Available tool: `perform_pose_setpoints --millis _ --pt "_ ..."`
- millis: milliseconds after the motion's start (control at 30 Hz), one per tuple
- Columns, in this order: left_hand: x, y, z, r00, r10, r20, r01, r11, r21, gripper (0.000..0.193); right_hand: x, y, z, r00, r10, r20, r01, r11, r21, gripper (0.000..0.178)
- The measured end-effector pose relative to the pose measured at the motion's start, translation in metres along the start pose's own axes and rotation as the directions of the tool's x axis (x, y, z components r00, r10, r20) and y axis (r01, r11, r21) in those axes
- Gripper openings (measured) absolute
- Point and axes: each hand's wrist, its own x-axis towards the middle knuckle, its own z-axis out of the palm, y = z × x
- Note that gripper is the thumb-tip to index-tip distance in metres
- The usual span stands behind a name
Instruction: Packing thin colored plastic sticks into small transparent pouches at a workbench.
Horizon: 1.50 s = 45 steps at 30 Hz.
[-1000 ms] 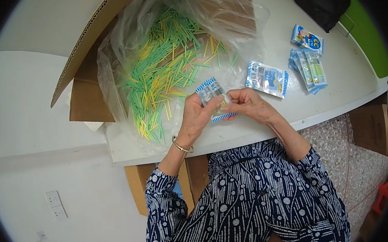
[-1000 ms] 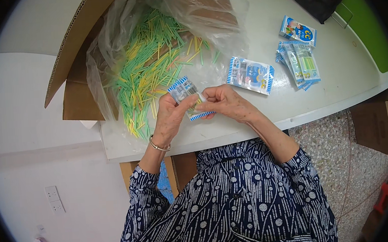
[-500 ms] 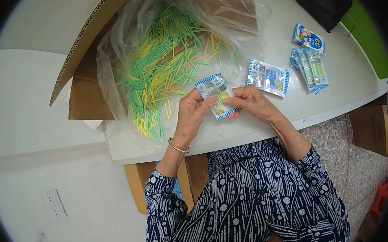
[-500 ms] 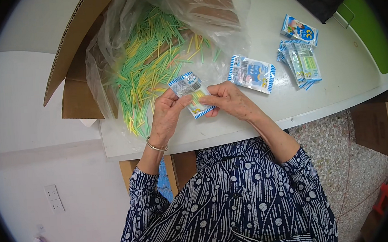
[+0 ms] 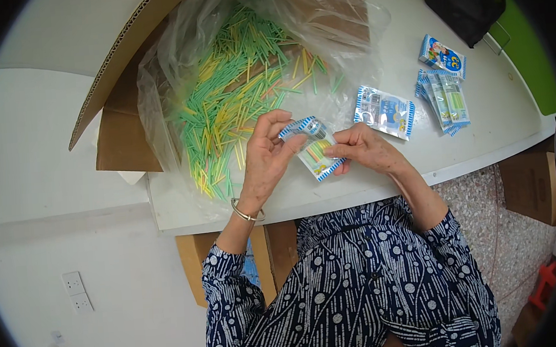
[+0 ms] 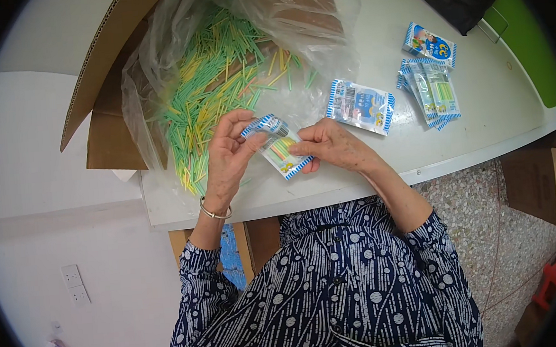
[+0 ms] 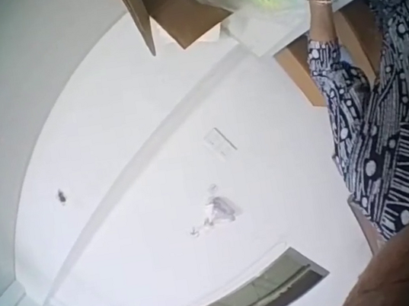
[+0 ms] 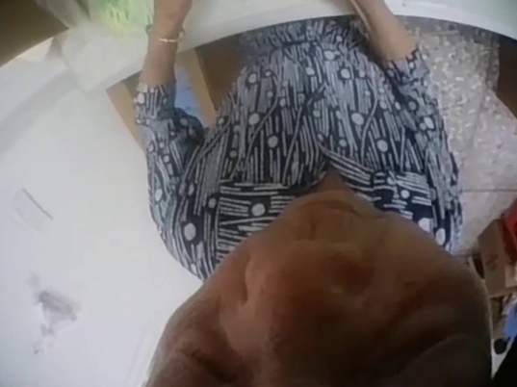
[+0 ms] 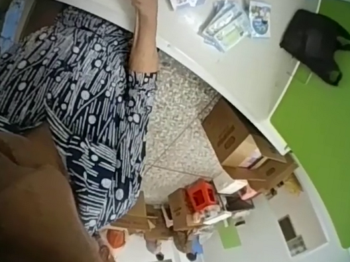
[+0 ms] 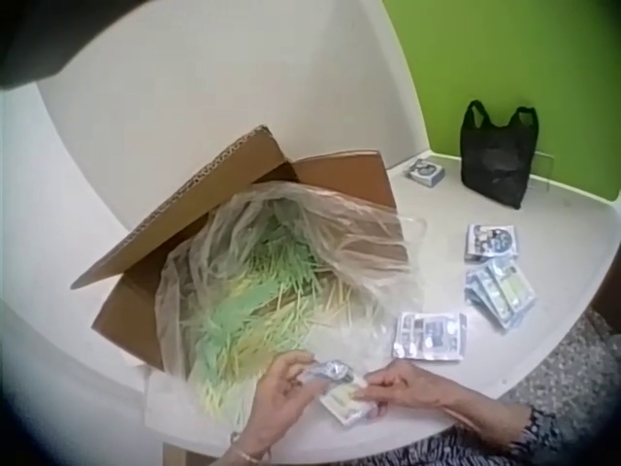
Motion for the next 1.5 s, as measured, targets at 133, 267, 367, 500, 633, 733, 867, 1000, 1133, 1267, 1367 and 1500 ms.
perform_pose_setpoints --millis 133,267,367,500,633,733,867,1000,1133,1267,1367,1500 --pt "-0.001 0.005 0.000 0.995 0.080 -0.060 -0.078 0.996 0.041 0.021 -0.001 0.002 -0.003 1.000 0.005 0.025 -0.005 1.000 -0.008 0.026" --pt "-0.003 0.000 -0.011 0.997 0.082 0.002 -0.081 0.976 0.202 0.015 -0.002 0.001 -0.007 0.997 0.010 0.082 -0.007 0.999 -0.039 0.027" --pt "-0.007 0.009 -0.013 0.998 -0.056 -0.029 0.060 0.979 0.197 0.016 -0.003 -0.003 -0.009 0.991 -0.004 0.136 0.015 0.997 -0.079 0.025" --pt "-0.006 0.009 -0.018 0.997 -0.043 0.061 0.020 0.944 0.328 0.016 -0.002 -0.003 -0.012 0.981 -0.006 0.193 0.031 0.992 -0.125 0.026" --pt "-0.002 0.013 -0.018 0.971 -0.114 0.212 0.013 0.904 0.427 0.016 -0.002 -0.003 -0.017 0.974 0.026 0.227 0.024 0.976 -0.215 0.029" --pt "0.000 0.017 -0.015 0.943 -0.168 0.287 -0.002 0.859 0.512 0.017 -0.005 -0.007 -0.017 0.968 0.042 0.248 0.024 0.966 -0.256 0.028" --pt "0.000 0.013 -0.009 0.940 -0.174 0.292 -0.028 0.816 0.577 0.016 -0.004 0.000 -0.016 0.956 0.053 0.288 0.027 0.964 -0.265 0.027" --pt "-0.003 0.002 -0.005 0.955 -0.094 0.282 -0.090 0.813 0.576 0.016 -0.009 -0.004 -0.011 0.960 0.035 0.277 0.041 0.964 -0.264 0.027" --pt "-0.006 -0.006 -0.005 0.967 -0.096 0.238 -0.043 0.853 0.520 0.018 -0.010 -0.004 -0.010 0.962 0.024 0.271 0.048 0.965 -0.256 0.028" --pt "-0.008 -0.006 -0.002 0.975 -0.116 0.187 0.024 0.901 0.432 0.018 -0.009 -0.004 -0.010 0.977 0.012 0.215 0.061 0.942 -0.331 0.030" --pt "-0.013 -0.012 0.000 0.988 -0.086 0.130 0.024 0.907 0.421 0.017 -0.009 -0.007 -0.010 0.975 -0.024 0.223 0.103 0.931 -0.350 0.031" --pt "-0.014 -0.011 0.008 0.996 -0.037 0.085 -0.003 0.906 0.424 0.016 -0.010 0.002 -0.007 0.974 -0.140 0.179 0.207 0.868 -0.451 0.032"
